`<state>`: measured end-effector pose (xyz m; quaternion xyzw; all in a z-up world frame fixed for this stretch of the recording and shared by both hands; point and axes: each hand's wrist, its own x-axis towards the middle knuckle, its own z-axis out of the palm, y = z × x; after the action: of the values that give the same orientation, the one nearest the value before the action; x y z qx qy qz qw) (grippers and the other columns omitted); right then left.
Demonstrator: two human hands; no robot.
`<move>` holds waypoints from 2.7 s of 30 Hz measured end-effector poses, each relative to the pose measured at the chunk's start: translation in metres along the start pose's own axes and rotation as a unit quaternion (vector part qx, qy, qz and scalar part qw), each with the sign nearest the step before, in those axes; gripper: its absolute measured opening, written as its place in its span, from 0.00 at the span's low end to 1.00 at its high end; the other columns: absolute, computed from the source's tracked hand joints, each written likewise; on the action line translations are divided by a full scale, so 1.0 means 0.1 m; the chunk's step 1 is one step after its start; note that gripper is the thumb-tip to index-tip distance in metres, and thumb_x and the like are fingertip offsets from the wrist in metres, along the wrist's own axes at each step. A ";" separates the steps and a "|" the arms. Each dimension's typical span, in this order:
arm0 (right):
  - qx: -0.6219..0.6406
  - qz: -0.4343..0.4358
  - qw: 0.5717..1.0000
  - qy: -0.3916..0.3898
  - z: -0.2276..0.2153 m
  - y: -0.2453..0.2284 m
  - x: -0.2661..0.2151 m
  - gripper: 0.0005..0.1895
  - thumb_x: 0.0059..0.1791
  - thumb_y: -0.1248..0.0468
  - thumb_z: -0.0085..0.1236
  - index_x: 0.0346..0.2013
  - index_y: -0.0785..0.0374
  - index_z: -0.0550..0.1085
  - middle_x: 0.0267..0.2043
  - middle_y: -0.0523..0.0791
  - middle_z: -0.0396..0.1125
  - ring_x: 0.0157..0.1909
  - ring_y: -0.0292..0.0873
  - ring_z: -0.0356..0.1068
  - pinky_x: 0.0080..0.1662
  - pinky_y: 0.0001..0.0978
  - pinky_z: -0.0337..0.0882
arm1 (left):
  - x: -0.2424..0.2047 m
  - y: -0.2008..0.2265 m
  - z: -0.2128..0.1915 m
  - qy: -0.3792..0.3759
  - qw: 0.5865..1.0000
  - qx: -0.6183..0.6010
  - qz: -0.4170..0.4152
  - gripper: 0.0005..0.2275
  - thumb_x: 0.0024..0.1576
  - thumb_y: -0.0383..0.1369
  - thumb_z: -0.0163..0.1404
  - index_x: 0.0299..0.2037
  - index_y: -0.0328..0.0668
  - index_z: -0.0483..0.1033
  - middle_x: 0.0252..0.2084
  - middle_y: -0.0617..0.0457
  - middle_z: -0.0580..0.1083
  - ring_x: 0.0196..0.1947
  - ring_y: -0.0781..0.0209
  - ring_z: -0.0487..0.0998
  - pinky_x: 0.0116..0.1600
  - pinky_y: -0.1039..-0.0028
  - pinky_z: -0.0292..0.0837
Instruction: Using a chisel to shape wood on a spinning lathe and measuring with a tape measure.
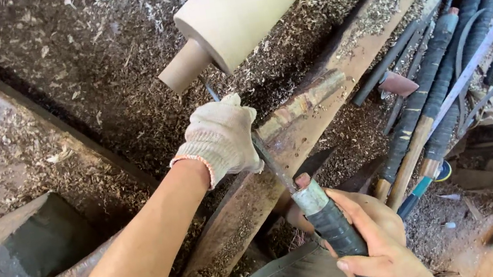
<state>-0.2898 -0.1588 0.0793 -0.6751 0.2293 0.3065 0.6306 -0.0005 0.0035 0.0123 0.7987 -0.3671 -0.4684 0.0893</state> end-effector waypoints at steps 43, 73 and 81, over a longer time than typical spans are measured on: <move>0.235 0.067 0.969 -0.032 0.12 0.16 -0.05 0.54 0.44 0.72 0.60 0.77 0.54 0.39 0.40 0.51 0.65 0.28 0.40 0.69 0.30 0.30 0.72 | -0.02 0.01 -0.04 -0.018 0.999 0.029 0.010 0.29 0.38 0.49 0.68 0.50 0.48 0.78 0.49 0.44 0.72 0.49 0.45 0.78 0.53 0.57 0.76; 0.217 0.042 0.969 -0.114 -0.51 1.22 -0.21 0.56 0.40 0.64 0.72 0.76 0.57 0.49 0.43 0.48 0.69 0.43 0.40 0.71 0.48 0.29 0.69 | 0.01 -0.65 0.06 0.209 0.929 -0.025 -0.305 0.41 0.55 0.54 0.55 0.75 0.45 0.52 0.56 0.46 0.73 0.49 0.50 0.78 0.50 0.63 0.77; 0.206 0.053 0.970 -0.116 -0.38 1.47 -0.35 0.54 0.43 0.66 0.68 0.77 0.54 0.47 0.43 0.49 0.71 0.45 0.41 0.73 0.51 0.31 0.71 | -0.58 -0.01 0.20 0.484 0.865 -0.060 0.115 0.20 0.64 0.51 0.55 0.50 0.46 0.67 0.55 0.52 0.74 0.65 0.53 0.78 0.54 0.76 0.81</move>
<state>-0.4121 -0.2142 -0.0003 -0.4775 0.2481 0.3621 0.7611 -0.0333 0.0470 0.0399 0.8700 -0.3385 -0.0308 0.3571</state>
